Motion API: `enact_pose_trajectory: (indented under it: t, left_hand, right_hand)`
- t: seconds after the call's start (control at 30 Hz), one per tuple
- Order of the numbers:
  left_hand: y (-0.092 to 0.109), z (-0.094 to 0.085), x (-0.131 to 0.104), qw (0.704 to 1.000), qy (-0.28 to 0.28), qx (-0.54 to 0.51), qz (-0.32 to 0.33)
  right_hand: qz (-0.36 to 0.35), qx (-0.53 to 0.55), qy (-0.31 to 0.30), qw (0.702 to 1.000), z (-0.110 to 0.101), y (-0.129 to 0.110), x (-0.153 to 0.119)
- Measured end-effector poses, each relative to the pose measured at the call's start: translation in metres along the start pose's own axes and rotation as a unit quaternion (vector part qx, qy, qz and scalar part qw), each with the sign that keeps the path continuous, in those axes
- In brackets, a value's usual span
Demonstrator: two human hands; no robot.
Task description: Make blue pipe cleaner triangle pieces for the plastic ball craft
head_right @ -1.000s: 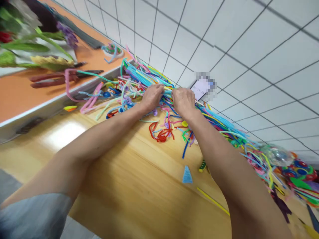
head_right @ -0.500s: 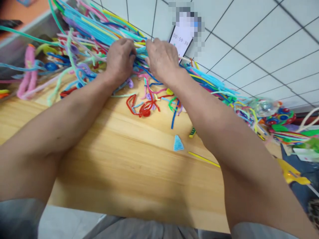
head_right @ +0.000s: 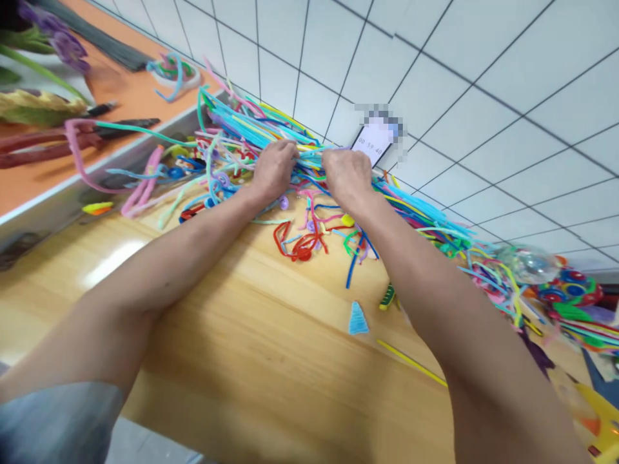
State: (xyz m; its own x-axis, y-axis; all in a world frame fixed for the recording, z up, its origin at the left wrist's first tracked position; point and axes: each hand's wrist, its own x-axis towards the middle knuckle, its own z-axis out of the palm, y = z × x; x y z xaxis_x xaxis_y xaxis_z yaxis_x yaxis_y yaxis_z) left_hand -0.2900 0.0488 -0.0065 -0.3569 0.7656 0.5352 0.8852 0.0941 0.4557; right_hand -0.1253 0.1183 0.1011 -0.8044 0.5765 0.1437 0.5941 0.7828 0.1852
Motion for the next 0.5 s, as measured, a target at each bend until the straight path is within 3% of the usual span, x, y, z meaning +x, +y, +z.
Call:
enact_pose_trajectory:
  t: [0.33,0.5]
  left_hand:
    - [0.001,-0.005,0.001,1.000,-0.016,-0.018,0.004]
    - [-0.003,-0.002,0.004,1.000,-0.025,-0.019,0.000]
  right_hand:
    - [0.051,-0.081,-0.021,0.995,-0.041,0.057,-0.055]
    - [0.088,-0.083,-0.024,0.992,-0.074,0.080,-0.107]
